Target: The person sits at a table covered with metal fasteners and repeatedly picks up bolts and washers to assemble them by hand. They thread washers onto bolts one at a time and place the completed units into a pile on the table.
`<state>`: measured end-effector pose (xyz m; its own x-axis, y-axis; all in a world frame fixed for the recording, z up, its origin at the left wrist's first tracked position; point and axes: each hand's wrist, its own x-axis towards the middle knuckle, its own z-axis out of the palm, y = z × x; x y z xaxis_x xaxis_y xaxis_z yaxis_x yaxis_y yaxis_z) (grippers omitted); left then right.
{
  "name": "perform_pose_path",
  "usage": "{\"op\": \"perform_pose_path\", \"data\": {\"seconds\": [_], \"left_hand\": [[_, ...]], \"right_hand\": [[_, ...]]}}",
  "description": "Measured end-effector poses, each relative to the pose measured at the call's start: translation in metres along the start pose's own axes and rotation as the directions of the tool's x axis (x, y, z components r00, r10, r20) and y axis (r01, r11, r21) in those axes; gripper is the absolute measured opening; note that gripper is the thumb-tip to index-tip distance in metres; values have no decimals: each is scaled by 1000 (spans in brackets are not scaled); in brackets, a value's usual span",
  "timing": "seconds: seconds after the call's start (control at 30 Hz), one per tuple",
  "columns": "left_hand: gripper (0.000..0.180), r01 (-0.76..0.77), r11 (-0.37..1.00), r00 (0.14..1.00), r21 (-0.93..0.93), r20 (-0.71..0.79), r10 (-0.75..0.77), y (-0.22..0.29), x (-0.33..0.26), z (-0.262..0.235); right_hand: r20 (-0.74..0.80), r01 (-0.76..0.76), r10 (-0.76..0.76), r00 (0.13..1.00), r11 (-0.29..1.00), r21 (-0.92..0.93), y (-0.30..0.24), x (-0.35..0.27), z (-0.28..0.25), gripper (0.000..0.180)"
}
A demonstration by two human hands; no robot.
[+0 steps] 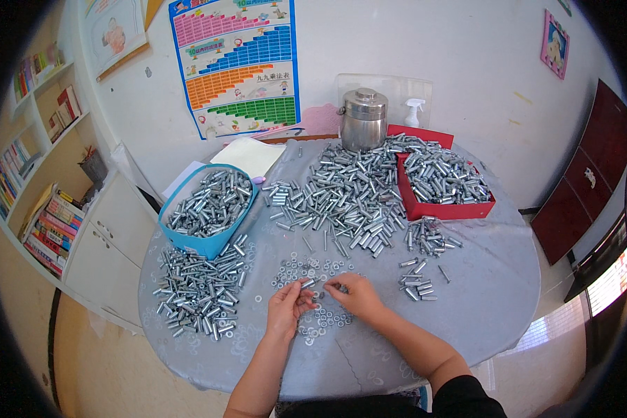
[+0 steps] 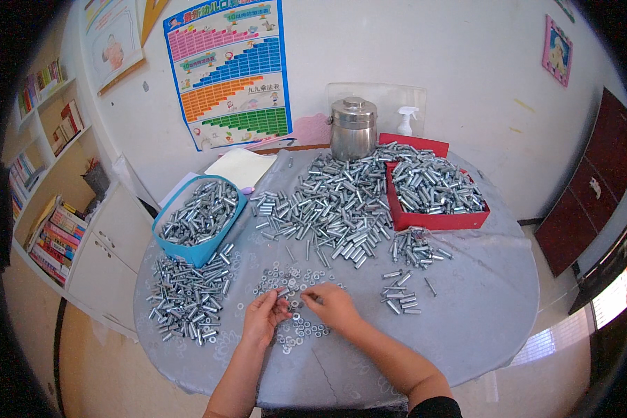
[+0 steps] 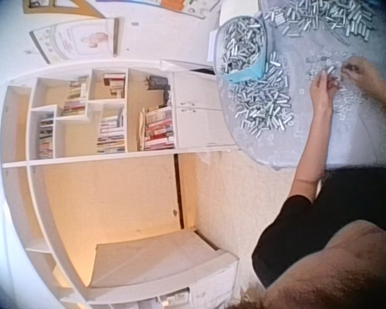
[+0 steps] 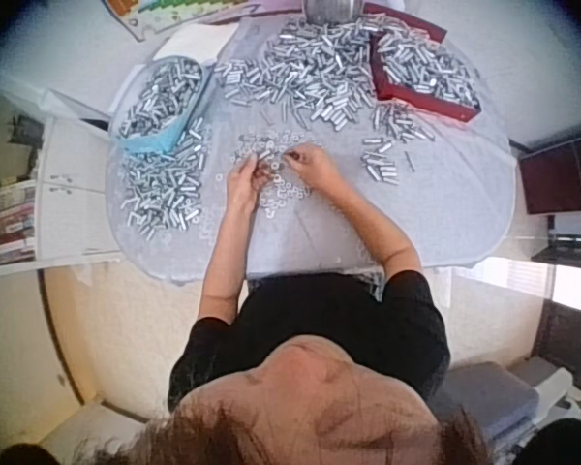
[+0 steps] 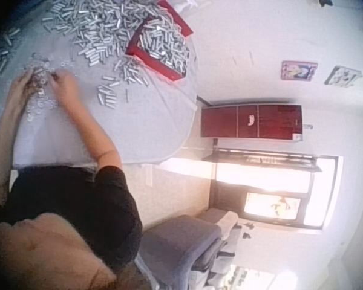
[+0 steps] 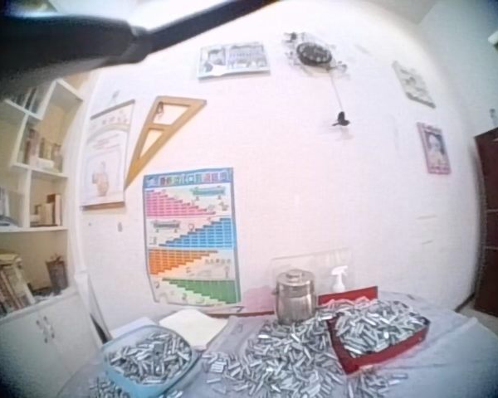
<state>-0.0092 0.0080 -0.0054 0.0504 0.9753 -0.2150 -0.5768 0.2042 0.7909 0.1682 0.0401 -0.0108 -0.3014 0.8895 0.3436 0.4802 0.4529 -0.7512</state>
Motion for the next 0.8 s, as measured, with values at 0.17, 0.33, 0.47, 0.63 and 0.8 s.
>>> {"op": "perform_pose_path", "data": {"seconds": [0.17, 0.33, 0.47, 0.63, 0.8], "left_hand": [[29, 51, 998, 998, 22, 24, -51, -2, -1, 0], [30, 62, 998, 997, -11, 56, -61, -2, -2, 0], [30, 84, 996, 995, -19, 62, -83, -1, -2, 1], [28, 108, 992, 992, -66, 75, -103, -1, -2, -1], [28, 110, 991, 990, -77, 93, -102, -3, 0, -2]], "right_hand": [[-39, -178, 218, 975, 876, 448, -11, 3, -4, 13], [-46, -107, 138, 989, 904, 413, -15, 3, -7, 14], [-50, -121, 175, 983, 833, 540, -16, 5, -5, 14], [21, -134, 143, 990, 858, 495, -14, 5, -9, 17], [68, -120, 100, 993, 855, 504, -10, 5, -8, 19]]}}
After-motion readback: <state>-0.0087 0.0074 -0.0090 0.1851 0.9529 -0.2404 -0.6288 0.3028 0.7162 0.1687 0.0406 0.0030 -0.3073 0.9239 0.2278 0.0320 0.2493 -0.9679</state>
